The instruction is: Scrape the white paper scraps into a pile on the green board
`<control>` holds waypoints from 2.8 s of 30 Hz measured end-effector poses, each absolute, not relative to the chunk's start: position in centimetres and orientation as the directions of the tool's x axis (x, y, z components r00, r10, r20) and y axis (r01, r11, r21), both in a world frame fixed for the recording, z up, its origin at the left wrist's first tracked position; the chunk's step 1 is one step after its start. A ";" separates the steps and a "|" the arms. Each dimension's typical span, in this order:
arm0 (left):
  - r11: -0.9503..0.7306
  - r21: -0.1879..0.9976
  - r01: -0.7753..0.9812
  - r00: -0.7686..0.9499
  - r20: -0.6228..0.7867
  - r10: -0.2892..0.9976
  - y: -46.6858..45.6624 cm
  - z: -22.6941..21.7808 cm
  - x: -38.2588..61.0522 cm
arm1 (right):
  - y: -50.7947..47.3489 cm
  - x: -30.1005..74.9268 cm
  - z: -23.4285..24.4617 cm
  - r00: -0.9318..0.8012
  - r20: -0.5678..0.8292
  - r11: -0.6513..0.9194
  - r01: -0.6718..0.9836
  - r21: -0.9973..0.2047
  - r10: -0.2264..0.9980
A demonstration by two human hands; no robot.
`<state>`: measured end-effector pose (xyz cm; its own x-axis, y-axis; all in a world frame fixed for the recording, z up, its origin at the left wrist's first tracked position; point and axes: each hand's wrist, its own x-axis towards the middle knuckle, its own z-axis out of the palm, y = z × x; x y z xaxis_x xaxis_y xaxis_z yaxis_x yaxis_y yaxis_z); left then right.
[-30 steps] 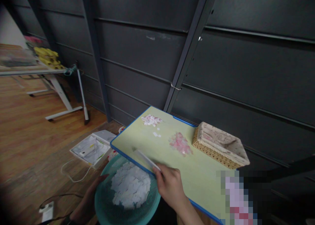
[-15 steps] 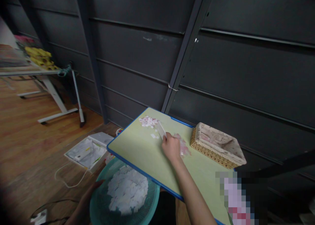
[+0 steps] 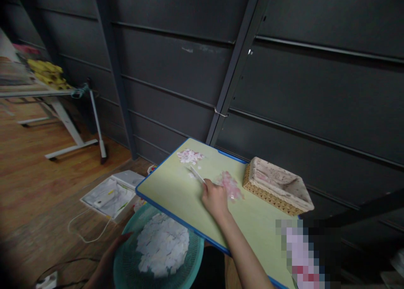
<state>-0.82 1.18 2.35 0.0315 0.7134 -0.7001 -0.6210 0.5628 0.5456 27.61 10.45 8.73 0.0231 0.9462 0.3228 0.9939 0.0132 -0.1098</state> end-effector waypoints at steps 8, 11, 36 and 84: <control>0.497 0.592 -0.634 -0.022 -0.656 0.754 2.4 2.9 -0.8 | 12.0 28.1 11.3 0.185 0.236 -0.184 0.983 -0.028 0.954; 0.491 0.599 -0.632 -0.022 -0.647 0.762 2.8 3.3 -0.7 | 12.3 28.1 12.1 0.181 0.202 -0.190 0.982 0.022 0.962; 0.561 0.516 -0.647 0.061 -0.699 0.713 1.3 3.8 -0.3 | 11.4 29.3 17.2 -0.025 0.037 0.018 0.981 0.192 0.999; 0.616 0.530 -0.583 0.106 -0.702 0.704 1.2 3.1 -0.7 | 8.6 29.0 10.3 0.058 0.274 0.005 0.974 -0.224 0.960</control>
<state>-0.74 1.22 3.10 0.1065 0.7042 -0.7020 -0.5826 0.6163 0.5298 29.01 8.56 10.26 0.0584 0.9599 0.2743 0.9745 0.0048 -0.2244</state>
